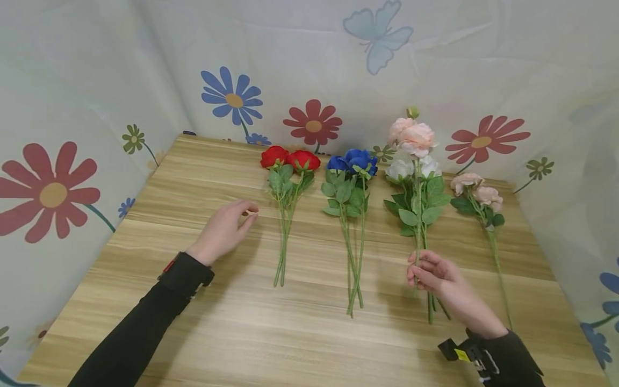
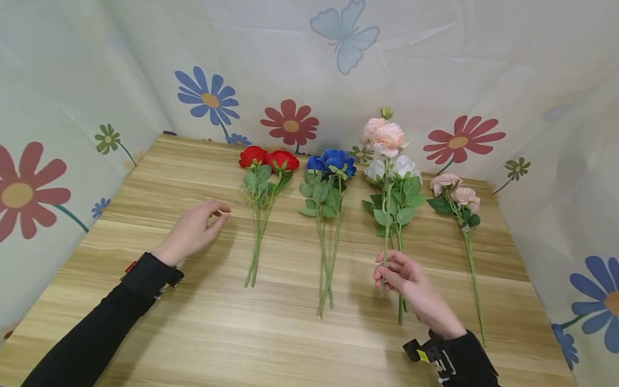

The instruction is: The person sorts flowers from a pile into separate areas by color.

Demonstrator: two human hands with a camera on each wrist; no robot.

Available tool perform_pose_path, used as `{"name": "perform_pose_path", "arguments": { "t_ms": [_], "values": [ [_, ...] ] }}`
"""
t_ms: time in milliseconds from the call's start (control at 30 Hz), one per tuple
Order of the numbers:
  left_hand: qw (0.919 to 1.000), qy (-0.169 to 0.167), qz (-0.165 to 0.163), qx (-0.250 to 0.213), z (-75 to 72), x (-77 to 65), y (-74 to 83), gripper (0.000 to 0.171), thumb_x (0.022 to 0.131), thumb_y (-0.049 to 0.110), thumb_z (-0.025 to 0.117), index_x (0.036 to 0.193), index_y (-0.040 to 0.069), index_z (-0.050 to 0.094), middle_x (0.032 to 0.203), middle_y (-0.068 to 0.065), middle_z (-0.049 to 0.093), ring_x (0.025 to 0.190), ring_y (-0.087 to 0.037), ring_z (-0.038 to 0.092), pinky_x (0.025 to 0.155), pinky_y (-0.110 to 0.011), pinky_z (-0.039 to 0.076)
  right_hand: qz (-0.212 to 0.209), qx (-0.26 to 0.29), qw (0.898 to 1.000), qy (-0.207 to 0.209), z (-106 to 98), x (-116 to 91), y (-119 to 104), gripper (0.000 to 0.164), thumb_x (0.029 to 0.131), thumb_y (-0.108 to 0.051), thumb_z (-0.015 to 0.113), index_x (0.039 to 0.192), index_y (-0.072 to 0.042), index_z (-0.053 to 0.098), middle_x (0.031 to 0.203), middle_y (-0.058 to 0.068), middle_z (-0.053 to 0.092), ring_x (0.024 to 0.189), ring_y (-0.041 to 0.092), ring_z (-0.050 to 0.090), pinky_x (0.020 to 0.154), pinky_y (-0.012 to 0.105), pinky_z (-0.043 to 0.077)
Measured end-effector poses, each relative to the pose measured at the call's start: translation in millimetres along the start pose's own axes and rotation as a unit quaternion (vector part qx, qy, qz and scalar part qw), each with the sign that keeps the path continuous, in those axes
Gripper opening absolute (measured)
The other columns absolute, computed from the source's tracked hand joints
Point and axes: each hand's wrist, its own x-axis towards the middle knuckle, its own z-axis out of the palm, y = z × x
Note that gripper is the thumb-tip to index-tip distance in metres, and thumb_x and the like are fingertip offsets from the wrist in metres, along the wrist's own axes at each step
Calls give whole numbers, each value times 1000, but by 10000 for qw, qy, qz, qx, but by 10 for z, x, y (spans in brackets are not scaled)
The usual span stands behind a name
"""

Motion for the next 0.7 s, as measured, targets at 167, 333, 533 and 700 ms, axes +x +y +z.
{"name": "perform_pose_path", "arguments": {
  "t_ms": [167,333,533,700],
  "values": [
    [10000,36,-28,4,11,-12,-34,24,102,15,59,120,2,68,119,-16,70,106,-33,67,89,-48,55,65,45,9991,413,-247,-117,84,14,106,-11,50,120,-9,51,96,-4,67,87,9,64,74,22,55],
    [9999,87,89,20,24,-19,-61,21,101,14,60,117,2,69,117,-16,70,100,-32,68,85,-47,55,201,-53,9961,858,-503,-215,190,14,107,-10,49,119,-15,53,97,-8,69,88,4,65,74,20,55],
    [9999,85,92,11,14,-29,-63,21,101,13,60,115,2,69,116,-17,71,99,-32,68,84,-47,54,422,-676,9863,1445,-760,-347,335,17,105,-5,50,119,-12,58,93,-18,71,85,-1,67,72,16,55],
    [9999,73,86,44,18,-43,-72,20,101,14,60,113,2,70,114,-17,71,96,-32,68,82,-46,54,1056,-1968,9604,1664,-890,-428,420,37,105,-7,50,136,14,44,98,-8,73,84,-7,65,73,17,58]
  ]
}}
